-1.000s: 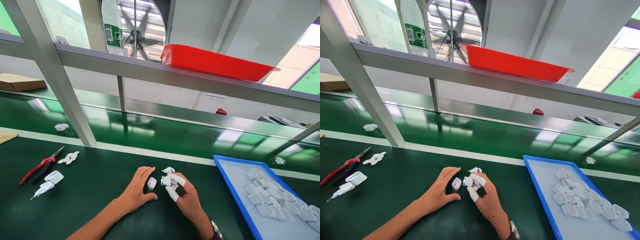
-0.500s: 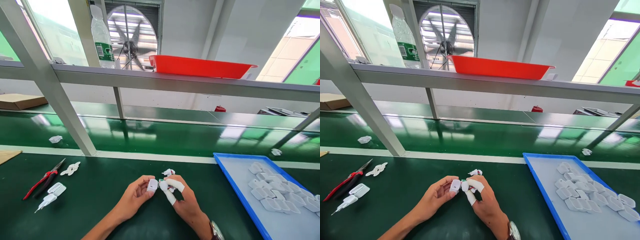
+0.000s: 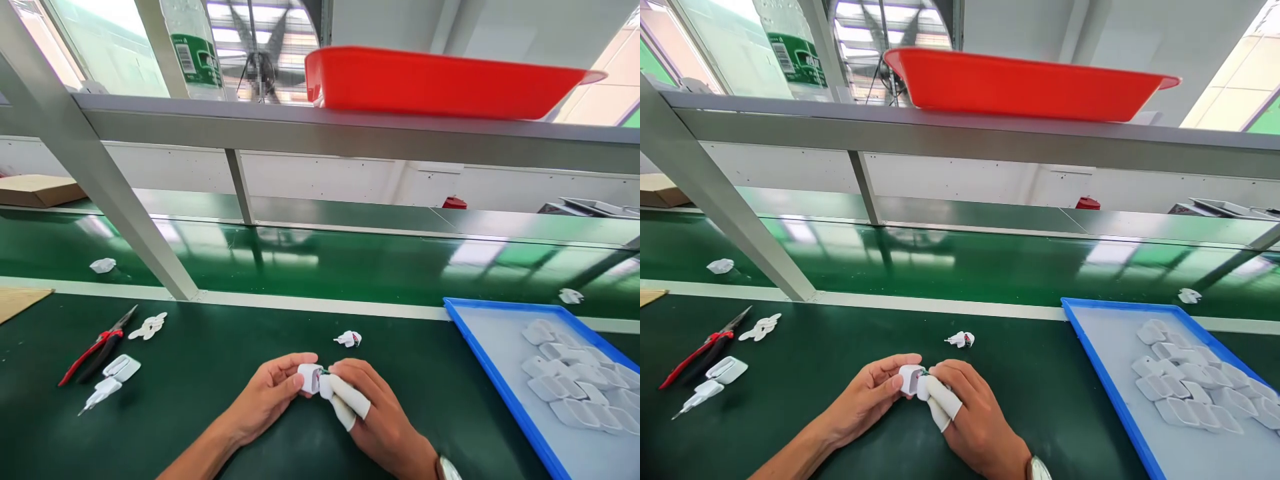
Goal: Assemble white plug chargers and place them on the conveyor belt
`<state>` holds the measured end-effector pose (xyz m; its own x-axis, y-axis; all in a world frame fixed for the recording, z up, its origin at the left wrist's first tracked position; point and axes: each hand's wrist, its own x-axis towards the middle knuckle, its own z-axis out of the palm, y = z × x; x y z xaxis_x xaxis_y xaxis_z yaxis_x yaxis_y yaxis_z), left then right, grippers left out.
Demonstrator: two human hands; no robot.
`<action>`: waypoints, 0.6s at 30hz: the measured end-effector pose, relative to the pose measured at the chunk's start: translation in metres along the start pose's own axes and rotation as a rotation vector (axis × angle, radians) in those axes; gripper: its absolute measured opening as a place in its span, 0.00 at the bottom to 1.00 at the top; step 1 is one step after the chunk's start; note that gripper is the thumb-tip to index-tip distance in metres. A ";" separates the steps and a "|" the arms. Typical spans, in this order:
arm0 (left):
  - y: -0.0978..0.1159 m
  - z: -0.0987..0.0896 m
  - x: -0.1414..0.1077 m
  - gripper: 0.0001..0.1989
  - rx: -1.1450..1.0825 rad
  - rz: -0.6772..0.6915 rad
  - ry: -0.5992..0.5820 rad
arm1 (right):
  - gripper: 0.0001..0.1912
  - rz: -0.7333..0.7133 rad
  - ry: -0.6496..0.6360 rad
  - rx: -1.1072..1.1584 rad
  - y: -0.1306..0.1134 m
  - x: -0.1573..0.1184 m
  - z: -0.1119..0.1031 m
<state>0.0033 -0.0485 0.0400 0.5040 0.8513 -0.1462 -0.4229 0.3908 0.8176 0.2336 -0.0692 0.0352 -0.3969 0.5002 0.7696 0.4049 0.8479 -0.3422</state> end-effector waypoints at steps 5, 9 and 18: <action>-0.003 0.000 0.001 0.22 -0.018 -0.005 -0.013 | 0.25 0.019 -0.043 -0.013 -0.003 0.002 -0.002; -0.004 0.002 0.000 0.21 -0.013 -0.006 -0.020 | 0.24 0.032 -0.082 -0.011 -0.005 0.003 -0.002; -0.008 0.014 -0.004 0.22 -0.045 -0.016 0.029 | 0.25 0.055 -0.099 -0.064 -0.010 -0.005 0.011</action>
<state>0.0152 -0.0594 0.0414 0.4891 0.8543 -0.1761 -0.4488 0.4196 0.7890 0.2221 -0.0782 0.0293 -0.4508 0.5633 0.6925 0.4790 0.8073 -0.3449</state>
